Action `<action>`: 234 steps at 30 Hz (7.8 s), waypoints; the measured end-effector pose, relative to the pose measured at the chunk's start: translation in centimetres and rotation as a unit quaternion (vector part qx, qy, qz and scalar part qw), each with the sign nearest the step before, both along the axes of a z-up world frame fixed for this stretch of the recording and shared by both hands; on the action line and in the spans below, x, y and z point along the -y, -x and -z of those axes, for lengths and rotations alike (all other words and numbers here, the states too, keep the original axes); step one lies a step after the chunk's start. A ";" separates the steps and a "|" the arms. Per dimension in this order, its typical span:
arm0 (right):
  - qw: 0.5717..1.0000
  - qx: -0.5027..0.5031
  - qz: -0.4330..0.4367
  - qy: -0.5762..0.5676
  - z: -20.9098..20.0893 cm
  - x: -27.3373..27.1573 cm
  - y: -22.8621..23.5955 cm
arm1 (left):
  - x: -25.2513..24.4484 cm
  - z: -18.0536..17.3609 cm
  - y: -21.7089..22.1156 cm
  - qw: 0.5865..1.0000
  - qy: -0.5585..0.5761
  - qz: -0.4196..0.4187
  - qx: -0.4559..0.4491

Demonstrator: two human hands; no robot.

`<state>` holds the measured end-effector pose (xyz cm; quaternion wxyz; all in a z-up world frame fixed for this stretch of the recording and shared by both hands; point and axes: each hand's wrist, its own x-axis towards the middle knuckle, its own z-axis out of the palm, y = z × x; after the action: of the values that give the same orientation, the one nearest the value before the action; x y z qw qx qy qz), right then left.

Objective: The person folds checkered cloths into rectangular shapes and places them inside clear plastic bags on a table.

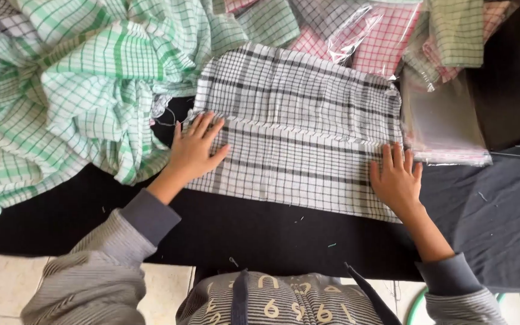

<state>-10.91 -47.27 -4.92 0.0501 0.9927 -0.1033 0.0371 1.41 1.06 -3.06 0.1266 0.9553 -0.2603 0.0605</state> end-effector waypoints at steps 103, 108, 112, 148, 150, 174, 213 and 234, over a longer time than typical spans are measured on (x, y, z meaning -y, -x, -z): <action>0.995 -0.021 0.009 -0.100 0.9 0.2 -2.5 | 3.6 -0.3 0.1 0.997 0.055 -0.047 0.042; 0.993 0.056 -0.018 -0.101 -0.2 -0.5 -1.7 | 1.5 3.7 -1.1 0.992 0.036 -0.084 0.084; 0.991 0.115 0.037 -0.058 -2.6 -1.4 1.2 | 1.2 0.6 -0.2 0.985 0.067 -0.142 0.064; 0.939 0.076 -0.095 -0.323 -9.2 6.8 -1.8 | -4.1 -6.2 0.3 0.919 0.283 0.041 -0.270; 0.954 0.022 -0.080 -0.288 -4.5 8.6 -3.7 | -4.0 -4.6 -0.6 0.927 0.227 0.020 -0.298; 0.319 -0.134 -0.012 -0.938 0.0 -16.8 -11.2 | 11.4 -6.0 -2.9 0.885 0.356 0.299 -0.035; 0.959 0.048 -0.244 -0.136 -1.7 -17.3 -10.3 | 10.3 -2.9 0.3 0.969 -0.042 0.208 -0.125; 0.822 0.071 -0.186 -0.534 -7.2 -18.4 -6.7 | 13.0 0.1 -1.0 0.889 0.353 0.064 -0.284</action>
<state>-4.17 -28.89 2.25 -0.5027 0.8593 0.0768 0.0548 2.42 -11.98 -3.18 0.5276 0.8052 -0.2354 -0.1339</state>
